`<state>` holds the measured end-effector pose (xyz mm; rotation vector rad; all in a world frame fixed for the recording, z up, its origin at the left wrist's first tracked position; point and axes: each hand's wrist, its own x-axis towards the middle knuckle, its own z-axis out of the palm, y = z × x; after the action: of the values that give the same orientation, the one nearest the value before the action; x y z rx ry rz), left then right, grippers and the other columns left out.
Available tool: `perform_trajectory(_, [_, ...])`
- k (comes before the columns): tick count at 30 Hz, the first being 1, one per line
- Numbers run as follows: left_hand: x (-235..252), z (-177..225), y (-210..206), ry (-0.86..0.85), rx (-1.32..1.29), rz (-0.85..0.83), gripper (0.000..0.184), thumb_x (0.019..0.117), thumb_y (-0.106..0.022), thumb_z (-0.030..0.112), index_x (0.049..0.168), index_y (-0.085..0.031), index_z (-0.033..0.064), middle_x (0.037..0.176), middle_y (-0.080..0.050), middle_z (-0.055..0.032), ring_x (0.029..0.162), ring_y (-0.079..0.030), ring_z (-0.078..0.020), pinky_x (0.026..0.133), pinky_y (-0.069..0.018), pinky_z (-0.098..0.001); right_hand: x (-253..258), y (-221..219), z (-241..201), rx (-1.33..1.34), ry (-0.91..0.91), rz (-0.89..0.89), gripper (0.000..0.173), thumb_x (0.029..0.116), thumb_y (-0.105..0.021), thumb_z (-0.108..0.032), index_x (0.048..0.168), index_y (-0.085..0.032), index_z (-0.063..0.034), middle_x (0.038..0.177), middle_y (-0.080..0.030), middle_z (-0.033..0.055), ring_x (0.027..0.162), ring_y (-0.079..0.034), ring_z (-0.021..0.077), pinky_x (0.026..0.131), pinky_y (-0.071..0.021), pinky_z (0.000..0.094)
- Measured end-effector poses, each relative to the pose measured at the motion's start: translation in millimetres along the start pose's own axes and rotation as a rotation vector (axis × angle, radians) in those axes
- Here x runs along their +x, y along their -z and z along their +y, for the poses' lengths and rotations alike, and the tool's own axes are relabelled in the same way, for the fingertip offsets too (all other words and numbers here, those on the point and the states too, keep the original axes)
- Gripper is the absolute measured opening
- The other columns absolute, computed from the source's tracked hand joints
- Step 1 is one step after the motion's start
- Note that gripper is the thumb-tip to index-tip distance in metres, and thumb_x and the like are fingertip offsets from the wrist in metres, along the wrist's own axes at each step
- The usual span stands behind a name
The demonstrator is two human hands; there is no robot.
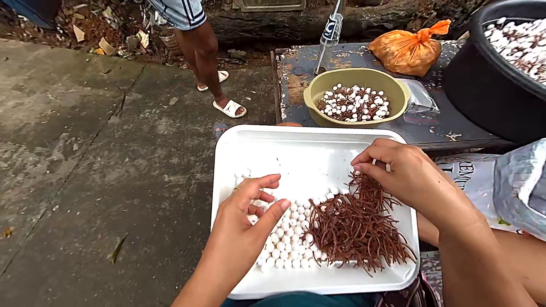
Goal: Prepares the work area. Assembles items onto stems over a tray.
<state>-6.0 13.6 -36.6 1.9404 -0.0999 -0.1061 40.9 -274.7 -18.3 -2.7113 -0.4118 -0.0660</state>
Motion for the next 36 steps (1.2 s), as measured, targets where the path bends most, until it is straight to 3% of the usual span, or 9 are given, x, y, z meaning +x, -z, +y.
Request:
perform_trajectory(5, [-2, 0, -1, -0.009, -0.013, 0.003, 0.035, 0.0933, -0.068, 0.034, 0.124, -0.071, 0.0167, 0.117, -0.072, 0.0058, 0.091, -0.07, -0.0051, 0.068, -0.0577, -0.0191, 4, 2, 3, -0.022, -0.06, 0.001, 0.014, 0.091, -0.073, 0.0, 0.102, -0.079, -0.0079, 0.092, -0.064, 0.0101, 0.075, -0.063, 0.0255, 0.066, -0.0518, 0.0478])
perform_trajectory(8, [-2, 1, -2, -0.019, -0.017, -0.004, 0.033, 0.0943, -0.067, 0.034, 0.123, -0.071, 0.0166, 0.116, -0.072, 0.0064, 0.091, -0.07, -0.0049, 0.068, -0.0576, -0.0189, 2, -5, 1, -0.082, -0.044, -0.033, 0.008, 0.0888, -0.076, -0.002, 0.092, -0.078, -0.0094, 0.09, -0.064, 0.0093, 0.071, -0.063, 0.0259, 0.061, -0.0516, 0.0482])
perform_trajectory(11, [-3, 0, -2, -0.02, -0.016, 0.0, 0.033, 0.0946, -0.067, 0.034, 0.122, -0.072, 0.0174, 0.115, -0.072, 0.0069, 0.092, -0.07, -0.0048, 0.069, -0.0579, -0.0193, 0, -1, 1, 0.013, -0.022, 0.054, 0.005, 0.0943, -0.069, -0.005, 0.094, -0.074, -0.0071, 0.09, -0.061, 0.0065, 0.072, -0.059, 0.0202, 0.061, -0.0492, 0.041])
perform_trajectory(16, [-1, 3, -9, -0.018, -0.05, 0.0, 0.028, 0.0954, -0.066, 0.031, 0.118, -0.074, 0.0161, 0.111, -0.073, 0.0056, 0.087, -0.07, -0.0051, 0.067, -0.0577, -0.0194, -3, 5, -15, 0.261, -0.01, 0.174, 0.007, 0.0954, -0.068, -0.017, 0.096, -0.074, -0.0131, 0.093, -0.062, -0.0035, 0.072, -0.054, -0.0006, 0.054, -0.0393, 0.0127])
perform_trajectory(23, [12, 25, -25, 0.046, -0.024, -0.068, 0.039, 0.0855, -0.081, 0.033, 0.117, -0.073, 0.0117, 0.098, -0.071, 0.004, 0.08, -0.068, -0.0035, 0.064, -0.0567, -0.0191, -4, -18, -66, 0.219, 0.168, 0.21, 0.013, 0.0938, -0.064, -0.023, 0.093, -0.075, -0.0163, 0.09, -0.06, -0.0054, 0.066, -0.05, -0.0001, 0.054, -0.0407, 0.0145])
perform_trajectory(27, [13, 27, -21, 0.074, -0.046, -0.091, 0.01, 0.096, -0.068, 0.018, 0.097, -0.075, 0.0107, 0.085, -0.071, 0.0044, 0.07, -0.068, -0.0024, 0.062, -0.057, -0.0179, -1, -25, -72, 0.303, 0.251, 0.196, 0.017, 0.0975, -0.06, -0.021, 0.098, -0.077, -0.0149, 0.097, -0.063, -0.0046, 0.077, -0.058, -0.001, 0.061, -0.0477, 0.0122])
perform_trajectory(30, [13, 21, -16, 0.126, -0.186, -0.094, 0.015, 0.0997, -0.062, 0.012, 0.107, -0.074, 0.0076, 0.095, -0.073, -0.0005, 0.079, -0.071, -0.0077, 0.067, -0.0605, -0.0225, -1, -24, -68, 0.38, 0.206, 0.211, 0.021, 0.0998, -0.059, -0.019, 0.111, -0.075, -0.0128, 0.105, -0.065, -0.0032, 0.079, -0.058, -0.0037, 0.06, -0.0453, 0.0084])
perform_trajectory(33, [14, 19, -13, 0.218, -0.41, -0.124, 0.019, 0.1019, -0.056, 0.006, 0.112, -0.072, 0.0027, 0.108, -0.073, -0.0075, 0.091, -0.074, -0.0156, 0.077, -0.0633, -0.0304, -2, -26, -62, 0.368, 0.151, 0.22, 0.016, 0.0987, -0.061, -0.018, 0.105, -0.075, -0.0143, 0.099, -0.066, -0.0053, 0.075, -0.057, -0.0053, 0.057, -0.0435, 0.0077])
perform_trajectory(36, [14, 23, -8, 0.292, -0.525, -0.149, 0.026, 0.1053, -0.046, 0.006, 0.11, -0.07, 0.0013, 0.109, -0.073, -0.0087, 0.085, -0.073, -0.0129, 0.069, -0.0613, -0.0261, -4, -24, -56, 0.337, 0.131, 0.21, 0.015, 0.0985, -0.061, -0.019, 0.102, -0.075, -0.0137, 0.094, -0.065, -0.0062, 0.068, -0.052, -0.0065, 0.054, -0.0399, 0.0075])
